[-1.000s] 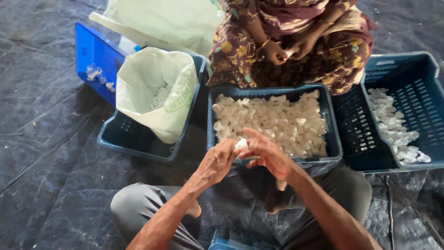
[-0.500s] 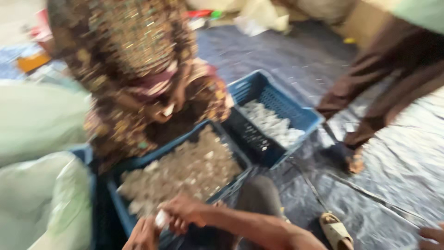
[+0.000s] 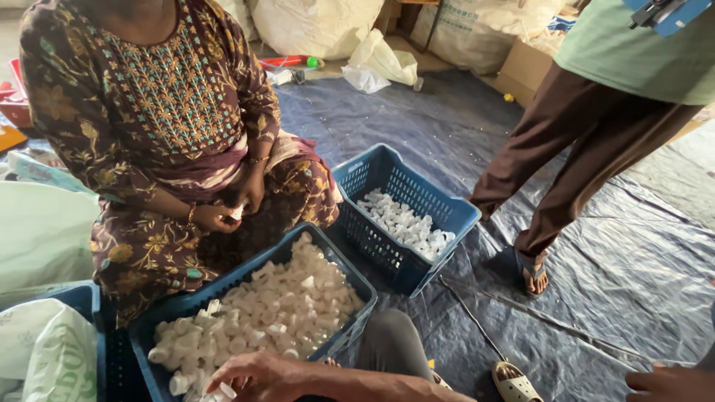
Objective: The person sits on a low stool and separates white plastic bottle caps from their inner rings by hand. They pick up a cap, pull the ring off, and place the separated parts into different blue baskets. Another person is visible nearby performing the same task.
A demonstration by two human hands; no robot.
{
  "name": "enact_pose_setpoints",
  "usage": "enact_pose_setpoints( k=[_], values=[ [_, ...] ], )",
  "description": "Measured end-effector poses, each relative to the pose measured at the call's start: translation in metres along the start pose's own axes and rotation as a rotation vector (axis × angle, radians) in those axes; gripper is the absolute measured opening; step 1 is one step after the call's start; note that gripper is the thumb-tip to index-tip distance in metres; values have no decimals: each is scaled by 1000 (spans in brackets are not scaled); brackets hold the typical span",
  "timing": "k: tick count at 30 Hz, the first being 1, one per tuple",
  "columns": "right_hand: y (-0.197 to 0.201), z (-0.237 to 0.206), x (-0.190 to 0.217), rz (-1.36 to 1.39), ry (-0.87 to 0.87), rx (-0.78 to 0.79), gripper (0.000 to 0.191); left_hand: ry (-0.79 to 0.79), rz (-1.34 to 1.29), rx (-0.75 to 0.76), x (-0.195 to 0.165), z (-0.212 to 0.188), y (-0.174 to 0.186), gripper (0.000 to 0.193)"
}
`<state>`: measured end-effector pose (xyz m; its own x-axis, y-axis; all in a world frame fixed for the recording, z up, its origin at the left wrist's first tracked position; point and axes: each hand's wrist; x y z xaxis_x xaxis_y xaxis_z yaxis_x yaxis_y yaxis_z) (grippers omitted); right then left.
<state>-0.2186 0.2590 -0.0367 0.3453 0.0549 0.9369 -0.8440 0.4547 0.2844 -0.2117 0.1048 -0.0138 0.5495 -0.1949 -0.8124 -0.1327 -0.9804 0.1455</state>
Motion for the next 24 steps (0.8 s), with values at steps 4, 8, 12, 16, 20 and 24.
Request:
enact_pose_setpoints(
  k=[4,8,12,16,20,24],
  values=[
    [-7,3,18,527,-127,-67,35,43,-588,54,43,-41,22,37],
    [4,-8,7,517,121,-202,47,74,-783,53,88,-44,39,45],
    [30,-13,-20,1096,-428,-818,35,-69,-867,-25,143,-35,56,39],
    [42,-12,-21,957,-313,-828,11,-175,-480,-149,168,-18,63,28],
    [53,-22,-9,941,-326,-812,12,-344,-187,-21,159,12,52,17],
    [78,-34,-20,970,-217,-798,16,-427,544,-46,138,84,20,15]
  ],
)
Point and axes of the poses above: each hand's wrist, its own z-axis towards the middle knuckle, its own y-axis out of the back of the hand, x = y × z, and after that the axes turned 9 degrees about x, right-handed
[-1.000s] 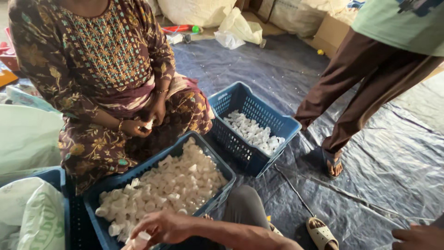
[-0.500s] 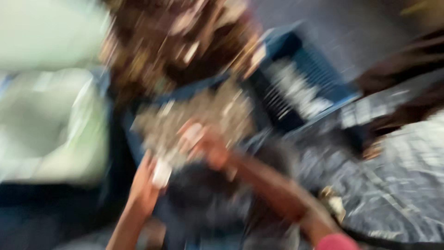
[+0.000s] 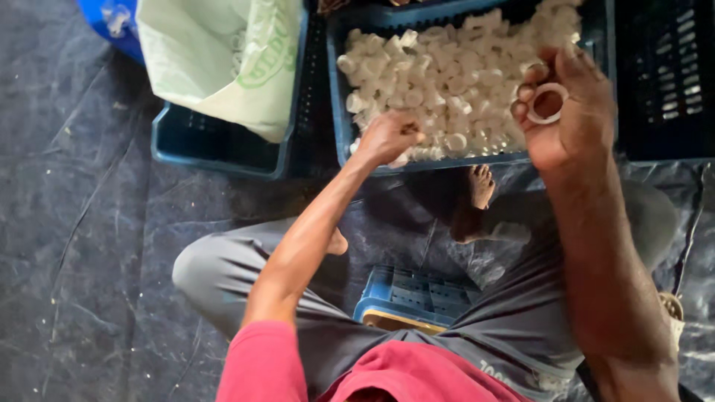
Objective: The person sits on a low stool and separates white plastic bottle caps from their inner rings by hand. They pick up a cap, pull the ring off, and place the separated parts into different blue baskets. Another person is visible nearby performing the same task.
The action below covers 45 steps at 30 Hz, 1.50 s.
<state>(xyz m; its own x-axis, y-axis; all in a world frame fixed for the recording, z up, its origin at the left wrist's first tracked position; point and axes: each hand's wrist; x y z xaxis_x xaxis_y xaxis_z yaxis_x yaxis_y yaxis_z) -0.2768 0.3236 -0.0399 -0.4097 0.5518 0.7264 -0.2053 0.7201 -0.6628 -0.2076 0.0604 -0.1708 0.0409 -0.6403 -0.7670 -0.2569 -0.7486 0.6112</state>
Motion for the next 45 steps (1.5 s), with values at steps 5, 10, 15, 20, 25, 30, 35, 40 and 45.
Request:
enact_pose_setpoints(
  k=[5,10,15,20,25,30,35,40,45],
  values=[
    [28,4,14,18,100,15,20,-560,491,-148,-8,77,-60,17],
    [30,10,16,93,61,-49,29,-742,974,-360,-18,96,-107,18],
    [26,10,19,121,47,-41,20,-499,627,151,-12,97,-83,15],
    [6,6,11,-326,87,-46,18,-143,-17,-11,-18,53,-19,32],
    [-35,-4,-30,-1261,172,298,38,16,-466,-170,-53,-27,39,31],
    [-68,-26,-77,-1229,68,409,54,33,-514,-241,-91,-94,60,32],
    [-76,-18,-81,-975,230,503,52,-96,-333,-296,-101,-138,93,49],
    [-83,-19,-83,-551,-153,475,51,-383,-12,-522,-83,-153,89,66],
    [-95,-27,-99,-539,-215,548,46,-202,-403,-453,-68,-145,67,35]
  ],
)
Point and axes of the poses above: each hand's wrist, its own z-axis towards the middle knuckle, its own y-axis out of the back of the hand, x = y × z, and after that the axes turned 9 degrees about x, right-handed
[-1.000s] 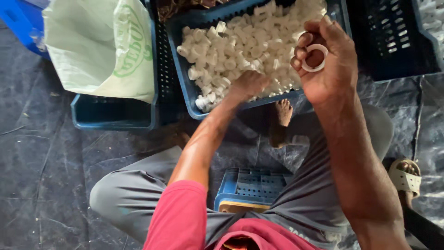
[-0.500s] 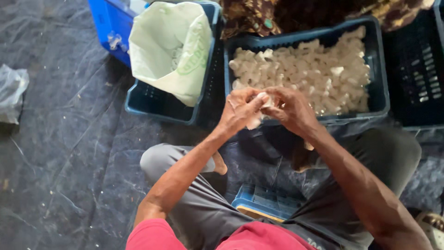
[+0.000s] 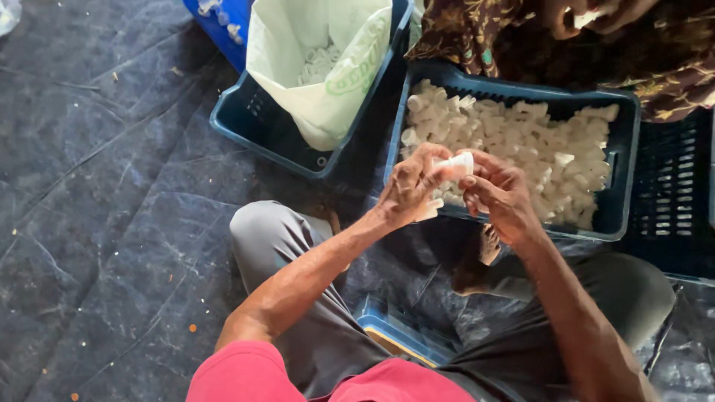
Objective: The person sits on a low stool and separates white plastic bottle caps from their inner rings by hand. They pick up a cap, pull the ring off, and place the separated parts into different blue baskets. Another person is visible nearby performing the same task.
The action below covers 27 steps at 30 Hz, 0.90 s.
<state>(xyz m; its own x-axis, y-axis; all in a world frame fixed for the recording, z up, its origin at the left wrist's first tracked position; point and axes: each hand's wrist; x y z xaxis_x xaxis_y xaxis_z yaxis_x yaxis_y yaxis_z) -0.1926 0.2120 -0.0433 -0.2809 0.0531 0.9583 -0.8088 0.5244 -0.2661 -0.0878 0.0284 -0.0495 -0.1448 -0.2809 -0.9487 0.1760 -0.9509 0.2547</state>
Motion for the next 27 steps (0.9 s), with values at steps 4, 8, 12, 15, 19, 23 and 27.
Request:
enact_pose_setpoints(
  k=[4,8,12,15,19,23,27],
  values=[
    [1,3,-2,166,-54,-38,36,-80,226,-74,2,-7,-4,22],
    [-3,7,-3,90,-109,-115,30,-22,300,-114,4,-7,-13,22],
    [-13,3,2,-603,306,-69,43,279,0,-52,12,3,-15,32],
    [-13,-2,7,-306,176,-69,57,296,-58,-76,13,4,-8,36],
    [-7,1,3,83,-187,-173,32,122,188,-89,3,-2,-4,29],
    [-3,1,-5,26,-220,-78,35,-13,327,-93,-10,-3,-11,21],
    [-4,-2,-1,40,-141,-74,57,32,290,-90,-16,-3,-8,20]
  ],
)
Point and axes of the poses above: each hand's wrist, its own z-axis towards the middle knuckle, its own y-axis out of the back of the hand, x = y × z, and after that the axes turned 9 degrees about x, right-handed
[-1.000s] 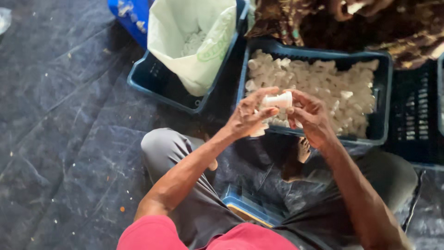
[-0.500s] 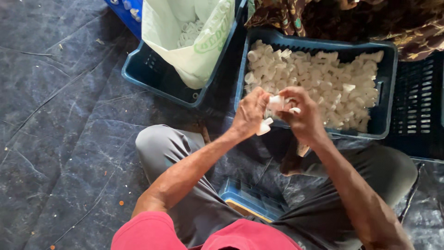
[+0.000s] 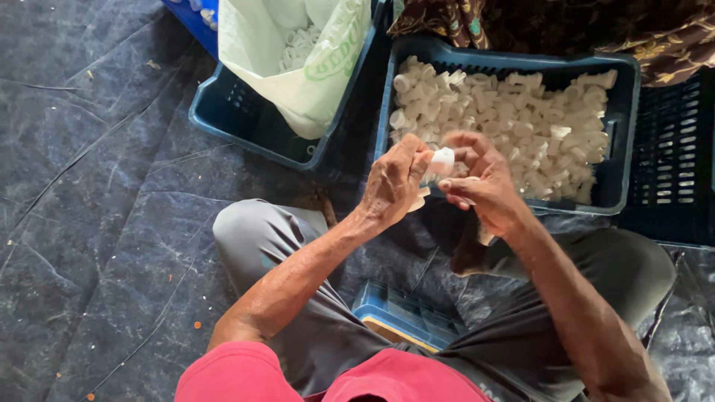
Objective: The person sits on a low stool and separates white plastic bottle caps from their inner rings by hand. They pick up a cap, pull the ring off, and place the separated parts into different blue baskets. Another person is visible nearby performing the same task.
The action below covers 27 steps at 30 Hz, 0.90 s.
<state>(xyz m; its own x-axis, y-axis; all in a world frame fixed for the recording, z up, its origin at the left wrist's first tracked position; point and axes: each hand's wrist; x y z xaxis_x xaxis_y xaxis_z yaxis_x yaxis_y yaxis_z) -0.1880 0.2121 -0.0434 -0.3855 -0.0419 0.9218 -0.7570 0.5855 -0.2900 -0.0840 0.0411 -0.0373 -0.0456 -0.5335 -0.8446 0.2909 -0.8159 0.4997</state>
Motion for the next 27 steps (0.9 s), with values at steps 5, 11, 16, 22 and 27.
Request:
enact_pose_setpoints(
  k=[5,11,16,22,27],
  values=[
    [-5,1,12,132,-71,6,41,-4,-17,40,-1,-1,-1,21],
    [-1,-2,6,168,-71,-83,46,23,-20,9,0,-2,-1,21],
    [11,2,-10,188,-73,114,44,-36,21,38,1,-4,-4,20],
    [11,0,-12,50,98,70,47,92,-100,38,3,-2,-5,22],
    [3,6,-11,154,-133,32,40,-19,17,21,2,-3,-2,21]
  ],
)
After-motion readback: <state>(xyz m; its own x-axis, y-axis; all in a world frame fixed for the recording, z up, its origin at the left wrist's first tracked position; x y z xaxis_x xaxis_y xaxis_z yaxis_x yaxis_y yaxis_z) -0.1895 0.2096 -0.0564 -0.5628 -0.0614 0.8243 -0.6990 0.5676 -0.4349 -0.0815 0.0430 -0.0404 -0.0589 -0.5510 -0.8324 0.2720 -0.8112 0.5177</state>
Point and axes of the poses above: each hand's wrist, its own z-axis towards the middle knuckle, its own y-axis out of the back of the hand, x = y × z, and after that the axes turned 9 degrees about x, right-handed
